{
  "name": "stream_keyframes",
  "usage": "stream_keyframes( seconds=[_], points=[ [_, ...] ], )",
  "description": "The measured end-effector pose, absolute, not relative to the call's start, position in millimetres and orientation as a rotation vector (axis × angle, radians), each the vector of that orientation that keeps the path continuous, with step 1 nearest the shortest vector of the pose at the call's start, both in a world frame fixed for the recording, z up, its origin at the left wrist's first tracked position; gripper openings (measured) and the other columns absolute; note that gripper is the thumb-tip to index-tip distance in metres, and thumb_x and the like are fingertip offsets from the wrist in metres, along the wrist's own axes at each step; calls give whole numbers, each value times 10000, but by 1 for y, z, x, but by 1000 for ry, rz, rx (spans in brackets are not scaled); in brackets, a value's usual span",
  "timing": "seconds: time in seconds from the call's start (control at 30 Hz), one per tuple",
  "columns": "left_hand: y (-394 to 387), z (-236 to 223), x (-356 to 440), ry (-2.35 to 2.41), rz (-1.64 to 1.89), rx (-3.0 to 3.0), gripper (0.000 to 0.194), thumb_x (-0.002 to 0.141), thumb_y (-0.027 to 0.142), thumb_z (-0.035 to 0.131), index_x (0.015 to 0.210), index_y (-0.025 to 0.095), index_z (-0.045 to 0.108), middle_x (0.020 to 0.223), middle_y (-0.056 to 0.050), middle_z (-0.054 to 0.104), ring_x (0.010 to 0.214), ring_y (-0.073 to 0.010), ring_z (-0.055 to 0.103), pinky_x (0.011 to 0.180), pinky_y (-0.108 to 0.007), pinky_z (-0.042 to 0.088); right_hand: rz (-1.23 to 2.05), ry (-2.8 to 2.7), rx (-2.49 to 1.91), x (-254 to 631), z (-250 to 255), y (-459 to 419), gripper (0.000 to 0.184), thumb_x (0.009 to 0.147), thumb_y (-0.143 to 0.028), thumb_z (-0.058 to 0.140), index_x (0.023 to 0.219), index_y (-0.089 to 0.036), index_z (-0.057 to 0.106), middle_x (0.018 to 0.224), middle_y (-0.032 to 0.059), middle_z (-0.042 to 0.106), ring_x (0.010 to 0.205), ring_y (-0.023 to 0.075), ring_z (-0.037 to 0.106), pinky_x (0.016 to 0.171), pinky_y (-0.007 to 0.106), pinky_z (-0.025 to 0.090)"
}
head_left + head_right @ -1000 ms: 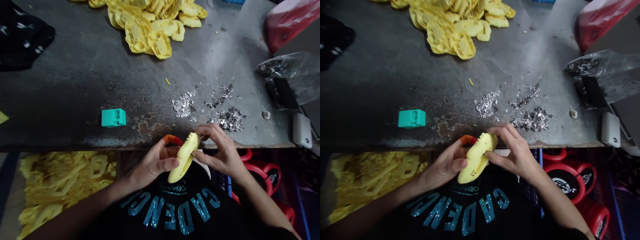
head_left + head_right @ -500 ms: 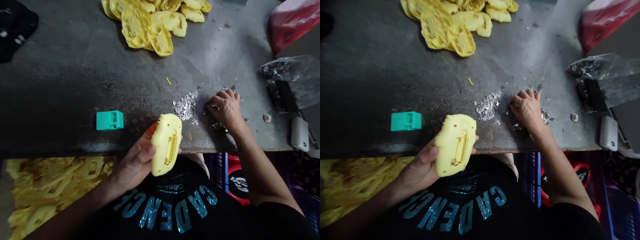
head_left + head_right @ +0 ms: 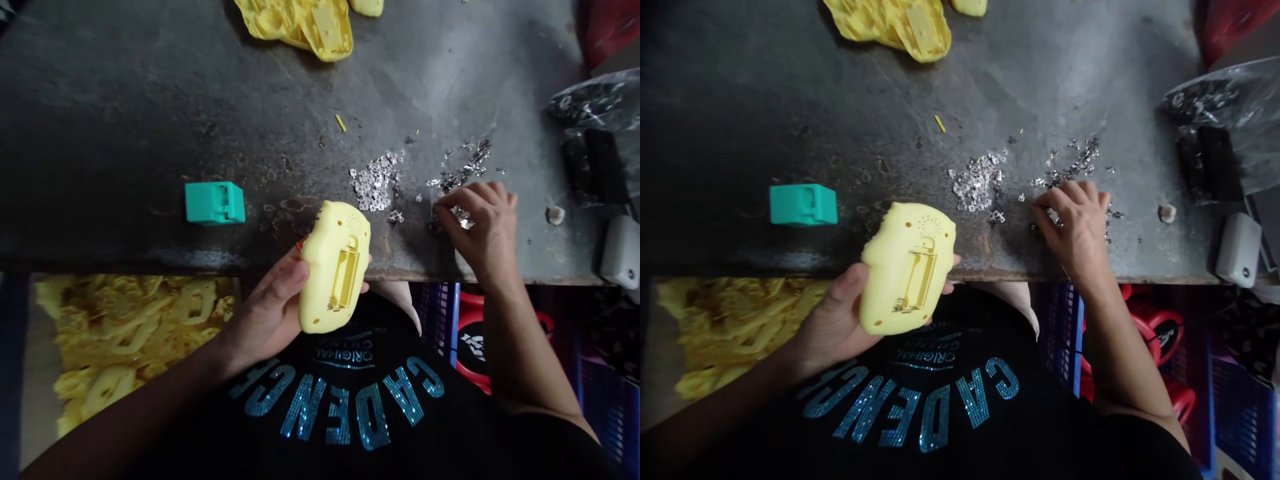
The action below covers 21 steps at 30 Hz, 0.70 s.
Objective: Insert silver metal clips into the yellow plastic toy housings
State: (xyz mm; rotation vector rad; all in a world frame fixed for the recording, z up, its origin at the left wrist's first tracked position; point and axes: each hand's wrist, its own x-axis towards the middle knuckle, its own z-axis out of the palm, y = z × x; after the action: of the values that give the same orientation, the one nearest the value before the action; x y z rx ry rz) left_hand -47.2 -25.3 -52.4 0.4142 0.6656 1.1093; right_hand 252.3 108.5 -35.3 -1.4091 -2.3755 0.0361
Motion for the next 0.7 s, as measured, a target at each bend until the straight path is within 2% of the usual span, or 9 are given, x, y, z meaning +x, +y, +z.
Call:
stream_keyframes(
  seconds=[0.1,0.2,0.27,0.47,0.6,0.7],
  points=[
    [-29,-50,-48,734,1146,432,578,979,678,878,1380,261,871,1386,-70,885,1058,-259,877,745,-264,689,65,-2364,-1292,248,-33,91,123,1134,-372,696,1080,-306,785,1058,61,791,1046,311,667,919,499,425],
    [-31,-52,-48,714,1153,478,577,1039,708,781,1387,257,869,1390,-65,887,1049,-274,887,707,-263,680,77,-2482,-1196,231,-41,83,129,1150,-338,666,1153,-335,795,1069,44,804,1034,296,650,930,499,429],
    [-33,-54,-49,684,1140,487,532,1079,670,732,1414,276,857,1424,-59,876,1059,-278,891,694,-264,677,51,-2542,-1185,219,-48,85,161,1166,-340,637,1178,-337,797,1073,44,809,1047,300,641,939,504,427],
    [-38,-57,-50,641,1137,492,511,1093,630,730,1463,292,829,1430,-44,874,1074,-276,879,773,-291,699,41,-2559,-1218,225,-55,82,176,1154,-321,650,1047,-305,789,963,38,790,985,286,621,937,492,412],
    [-40,-60,-47,722,1179,418,638,1030,687,806,1523,281,788,1378,-96,887,1091,-282,876,893,-343,718,-20,-2453,-1264,246,-56,64,111,1128,-307,698,1064,-307,789,986,29,804,966,276,652,905,474,416],
    [-39,-60,-46,718,1138,413,728,997,736,828,1561,280,771,1400,-108,875,1109,-309,875,823,-336,707,-39,-2390,-1260,246,-57,61,122,1137,-309,688,1067,-304,788,994,36,810,980,282,670,897,475,422]
  ],
)
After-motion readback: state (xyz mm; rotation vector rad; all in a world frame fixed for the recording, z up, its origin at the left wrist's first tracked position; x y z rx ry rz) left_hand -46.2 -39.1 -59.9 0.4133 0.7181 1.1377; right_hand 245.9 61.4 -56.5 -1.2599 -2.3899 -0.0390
